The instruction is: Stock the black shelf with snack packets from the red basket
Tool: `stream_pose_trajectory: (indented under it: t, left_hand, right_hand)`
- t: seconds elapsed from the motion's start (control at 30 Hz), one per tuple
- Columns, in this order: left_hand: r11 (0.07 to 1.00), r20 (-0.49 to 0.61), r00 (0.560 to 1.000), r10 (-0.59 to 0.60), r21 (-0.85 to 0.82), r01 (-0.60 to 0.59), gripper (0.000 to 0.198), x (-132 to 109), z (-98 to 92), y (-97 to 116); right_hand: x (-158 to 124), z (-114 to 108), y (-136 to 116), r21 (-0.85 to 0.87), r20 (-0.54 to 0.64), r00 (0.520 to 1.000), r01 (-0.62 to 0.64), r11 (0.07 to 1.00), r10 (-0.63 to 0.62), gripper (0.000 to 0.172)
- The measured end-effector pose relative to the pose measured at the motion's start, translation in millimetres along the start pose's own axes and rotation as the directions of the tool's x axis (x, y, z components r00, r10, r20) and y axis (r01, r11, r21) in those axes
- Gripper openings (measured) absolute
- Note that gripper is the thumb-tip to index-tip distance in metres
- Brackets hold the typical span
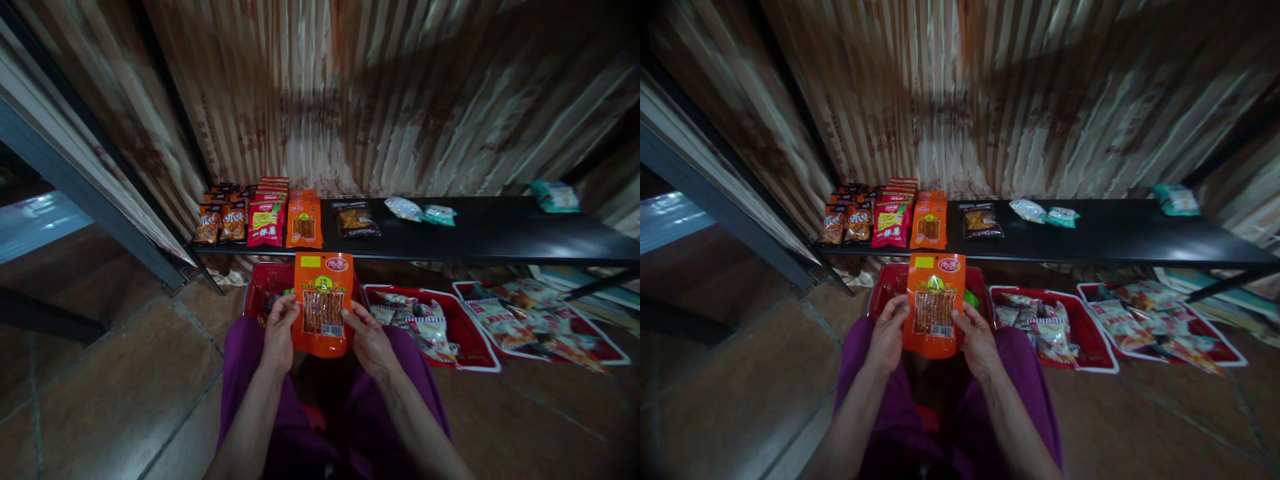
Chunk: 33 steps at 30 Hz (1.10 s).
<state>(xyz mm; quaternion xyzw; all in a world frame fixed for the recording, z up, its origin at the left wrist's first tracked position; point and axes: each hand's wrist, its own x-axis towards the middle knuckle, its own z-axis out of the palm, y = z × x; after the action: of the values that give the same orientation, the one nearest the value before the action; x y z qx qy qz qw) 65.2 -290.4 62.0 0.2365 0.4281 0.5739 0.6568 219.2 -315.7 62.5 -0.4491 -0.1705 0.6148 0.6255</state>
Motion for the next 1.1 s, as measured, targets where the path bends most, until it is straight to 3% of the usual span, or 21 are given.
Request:
stream_pose_trajectory:
  t: [0.13,0.27,0.33,0.67,1.1]
  left_hand:
    - [1.0,0.048,0.999,-0.016,-0.012,0.016,0.046,-9.5,8.6,5.3]
    - [0.998,0.189,0.98,-0.06,-0.008,0.063,0.032,-18.6,13.6,11.3]
    - [0.997,0.209,0.975,-0.068,-0.025,0.075,0.029,-21.1,13.3,12.2]
    - [0.998,0.198,0.98,0.004,0.063,-0.017,0.022,-24.7,5.4,15.6]
    - [0.999,0.143,0.99,0.015,0.032,-0.02,0.021,-26.5,4.4,16.1]
  right_hand:
    - [-10.2,-2.7,-5.5,-0.007,0.005,0.999,0.047,0.999,-0.047,0.031]
    - [-17.9,-4.0,-8.5,-0.031,-0.006,0.999,0.044,0.999,-0.044,0.032]
    - [-21.5,-3.0,-8.3,-0.046,-0.007,0.999,0.048,0.998,-0.049,0.033]
    - [-24.3,7.0,-11.7,-0.03,-0.031,0.996,0.087,0.996,-0.088,0.025]
    - [-21.0,10.4,-11.0,-0.025,-0.075,0.987,0.139,0.99,-0.14,0.027]
